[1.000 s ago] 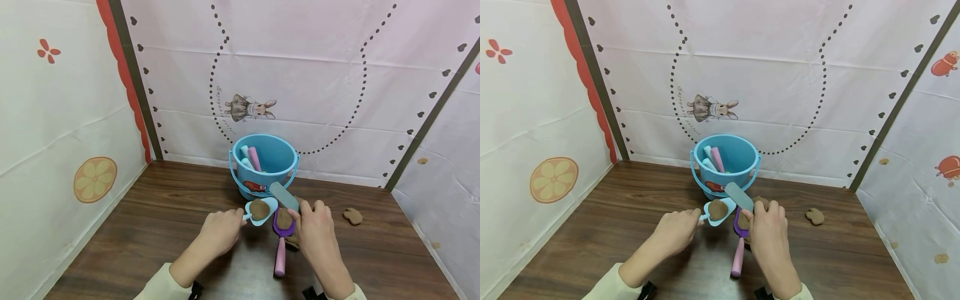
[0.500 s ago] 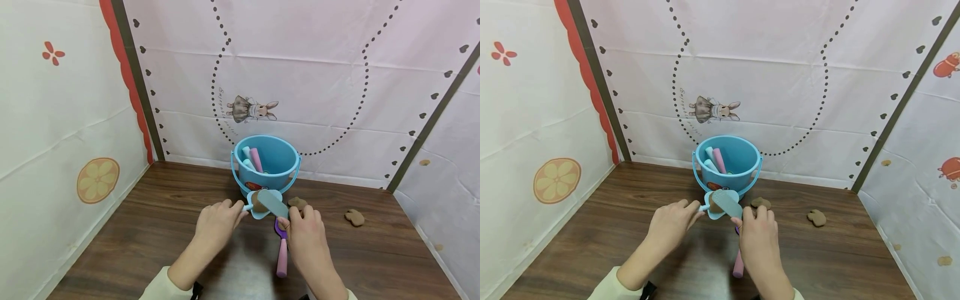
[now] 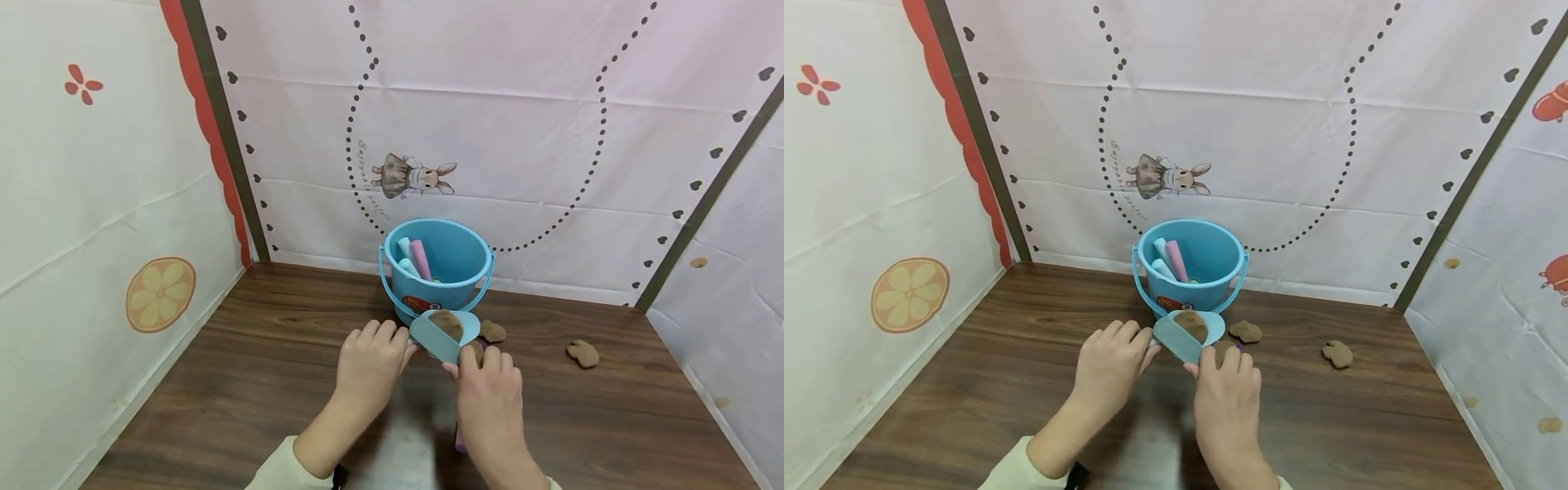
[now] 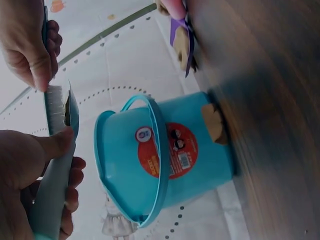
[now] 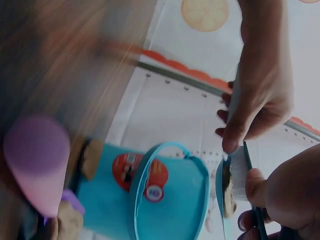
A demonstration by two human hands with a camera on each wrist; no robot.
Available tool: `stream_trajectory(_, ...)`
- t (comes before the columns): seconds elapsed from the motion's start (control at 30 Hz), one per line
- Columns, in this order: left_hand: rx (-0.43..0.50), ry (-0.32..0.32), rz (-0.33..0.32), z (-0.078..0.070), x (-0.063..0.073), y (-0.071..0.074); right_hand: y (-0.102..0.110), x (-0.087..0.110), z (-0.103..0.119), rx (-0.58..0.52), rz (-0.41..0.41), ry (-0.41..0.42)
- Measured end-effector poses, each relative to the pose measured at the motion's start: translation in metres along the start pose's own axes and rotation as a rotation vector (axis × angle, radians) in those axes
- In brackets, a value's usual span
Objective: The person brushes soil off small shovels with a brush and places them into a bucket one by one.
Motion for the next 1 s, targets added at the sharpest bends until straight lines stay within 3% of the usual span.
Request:
stream_trajectory(0.23,0.009,0.000,-0.008,-0.006,-0.003,-0.001,-0.001,-0.004,-0.014,0.035,-0.041,-0.033)
stream_trajectory(0.57,0.007,0.006,0.029,-0.004,-0.002,-0.006,-0.006,-0.009,-0.032,0.047,0.041,-0.116)
stream_trajectory(0.77,0.009,-0.002,0.041,-0.003,-0.001,-0.011,-0.001,-0.012,-0.045,0.041,-0.011,-0.149)
stream_trajectory(1.0,-0.045,0.040,0.010,0.001,-0.003,-0.013,0.006,-0.009,-0.026,-0.026,-0.027,-0.080)
Point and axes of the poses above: each hand's wrist, its own x-axis away from the middle knuckle, its own y-axis out of the back of the hand, z = x × y, the point moved 6 cm from there along -x, towards the middle knuckle, and after that the axes turned 1 degree about -z, right-handed, at the moved point
